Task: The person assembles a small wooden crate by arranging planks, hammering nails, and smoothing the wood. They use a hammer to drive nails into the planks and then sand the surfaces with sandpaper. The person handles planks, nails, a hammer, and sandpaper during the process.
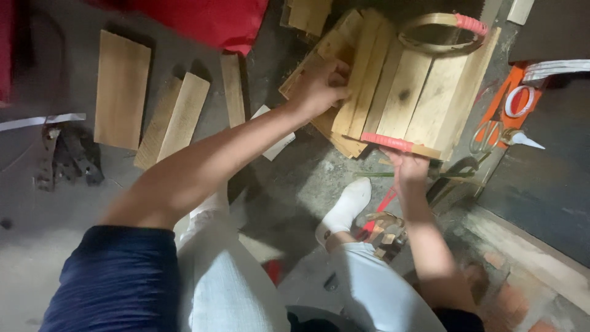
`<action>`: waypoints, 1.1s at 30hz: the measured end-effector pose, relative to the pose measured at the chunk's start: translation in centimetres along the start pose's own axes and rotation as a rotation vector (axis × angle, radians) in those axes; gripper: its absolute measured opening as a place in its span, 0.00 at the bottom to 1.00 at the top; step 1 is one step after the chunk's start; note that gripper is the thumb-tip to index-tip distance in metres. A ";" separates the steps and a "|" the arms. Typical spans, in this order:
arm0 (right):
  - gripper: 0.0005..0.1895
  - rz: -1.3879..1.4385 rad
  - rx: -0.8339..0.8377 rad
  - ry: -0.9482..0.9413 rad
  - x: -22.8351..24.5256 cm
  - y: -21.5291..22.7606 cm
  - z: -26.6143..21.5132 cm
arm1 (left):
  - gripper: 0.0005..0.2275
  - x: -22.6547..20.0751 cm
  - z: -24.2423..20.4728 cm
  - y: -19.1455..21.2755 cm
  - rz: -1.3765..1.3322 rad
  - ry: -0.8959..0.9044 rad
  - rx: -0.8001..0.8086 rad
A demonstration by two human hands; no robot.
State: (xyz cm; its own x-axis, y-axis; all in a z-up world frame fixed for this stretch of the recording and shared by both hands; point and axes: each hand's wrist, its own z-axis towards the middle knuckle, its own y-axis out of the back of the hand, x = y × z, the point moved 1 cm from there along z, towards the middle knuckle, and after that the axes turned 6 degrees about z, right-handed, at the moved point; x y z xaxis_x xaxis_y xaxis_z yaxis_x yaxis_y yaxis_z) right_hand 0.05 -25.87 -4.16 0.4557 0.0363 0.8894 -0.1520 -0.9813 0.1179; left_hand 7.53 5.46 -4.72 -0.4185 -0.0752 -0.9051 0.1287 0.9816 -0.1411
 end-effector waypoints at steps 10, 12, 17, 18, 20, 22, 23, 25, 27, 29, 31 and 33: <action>0.09 0.285 0.016 0.061 -6.4 4.5 2.6 | 0.13 3.3 1.5 -1.5 0.135 -0.074 -0.091; 0.29 0.221 0.119 0.108 -9.2 6.9 4.0 | 0.22 4.1 2.3 -1.9 -0.019 0.059 -0.094; 0.28 0.240 0.118 0.075 -11.6 8.7 5.8 | 0.22 4.9 2.4 -2.4 -0.003 0.056 -0.092; 0.27 0.239 0.105 0.055 -11.8 8.8 5.8 | 0.23 5.5 2.6 -2.6 0.019 0.054 -0.089; 0.26 0.232 0.092 0.040 -10.4 7.6 5.0 | 0.22 5.4 2.5 -2.4 0.016 0.043 -0.082; 0.25 0.228 0.075 0.027 -9.7 7.2 4.6 | 0.21 5.6 2.9 -2.6 0.017 0.030 -0.071; 0.26 0.214 0.072 0.033 -9.7 7.3 4.6 | 0.21 6.0 3.2 -2.7 0.006 0.030 -0.072; 0.26 0.199 0.069 0.039 -14.6 12.8 5.3 | 0.21 5.4 3.0 -2.5 -0.004 0.030 -0.073; 0.26 0.153 0.035 0.007 -22.7 20.3 9.4 | 0.20 3.7 1.6 -1.6 0.072 0.050 -0.056; 0.26 0.175 0.047 0.021 -15.2 13.4 5.8 | 0.19 3.6 1.8 -1.8 0.054 0.046 -0.077; 0.26 0.196 0.058 0.036 -11.0 8.9 5.4 | 0.19 3.8 1.9 -1.9 0.035 0.042 -0.098; 0.27 0.241 0.122 0.080 -11.7 9.2 6.2 | 0.19 4.3 2.1 -2.1 0.080 0.041 -0.096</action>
State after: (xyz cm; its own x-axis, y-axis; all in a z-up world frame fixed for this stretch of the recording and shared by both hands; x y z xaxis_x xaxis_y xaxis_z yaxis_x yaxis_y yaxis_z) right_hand -1.23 -36.49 -16.24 0.3480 -0.1911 0.9178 -0.1388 -0.9787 -0.1512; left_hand 7.35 2.71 -9.21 -0.4466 0.0089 -0.8947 0.0772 0.9966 -0.0287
